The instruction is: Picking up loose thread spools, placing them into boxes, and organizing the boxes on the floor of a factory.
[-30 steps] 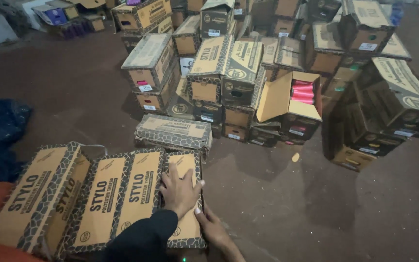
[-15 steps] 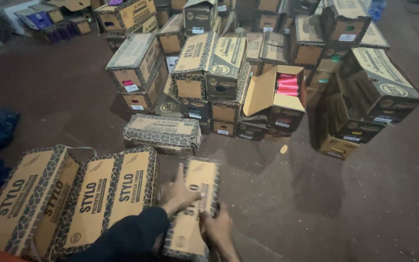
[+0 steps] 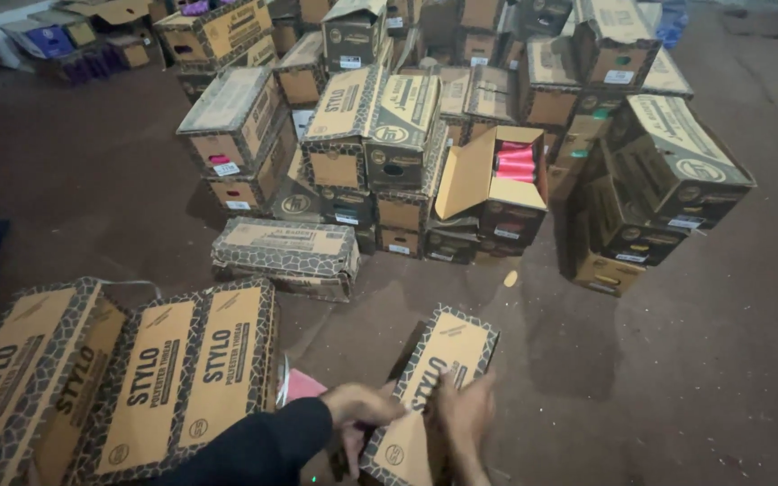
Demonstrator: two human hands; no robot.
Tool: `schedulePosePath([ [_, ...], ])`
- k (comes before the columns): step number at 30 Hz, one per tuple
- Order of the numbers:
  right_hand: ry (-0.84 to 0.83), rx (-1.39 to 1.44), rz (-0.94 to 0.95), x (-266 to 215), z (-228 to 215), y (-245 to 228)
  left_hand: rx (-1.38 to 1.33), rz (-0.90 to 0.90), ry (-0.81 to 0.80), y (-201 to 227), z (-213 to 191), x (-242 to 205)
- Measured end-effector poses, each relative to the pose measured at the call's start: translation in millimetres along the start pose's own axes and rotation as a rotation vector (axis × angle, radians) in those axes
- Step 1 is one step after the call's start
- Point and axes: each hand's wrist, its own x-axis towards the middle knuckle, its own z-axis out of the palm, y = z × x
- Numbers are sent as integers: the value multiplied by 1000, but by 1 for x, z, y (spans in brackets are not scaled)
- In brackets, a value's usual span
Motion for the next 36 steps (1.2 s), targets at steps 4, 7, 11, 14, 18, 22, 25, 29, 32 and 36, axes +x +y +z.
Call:
schedulePosePath([
  [4,-130,124,-33,-4,-22,-14,-73,150,386,35,43,-32],
  [7,-119,-45,-12,81,-14,22,-406,311,350,30,-1,81],
  [11,-44,-324,66,131,-14,65,192,172,609,88,-48,169],
  [14,14,-250,82,115,-33,61,-238,189,446,117,-10,103],
  [18,61,-418,-13,100,-47,53,-115,314,529,154,-1,126],
  [22,54,-634,-4,100,-64,42,147,253,648,203,10,110],
  [25,17,-622,0,113,-86,17,61,343,579,225,30,62],
  [29,-26,-538,-129,142,-97,23,-89,437,555,229,29,83],
  [32,-2,-514,-147,156,-103,25,-13,364,577,236,39,57],
  [36,-8,-518,-220,167,-121,27,-124,388,532,242,50,60],
])
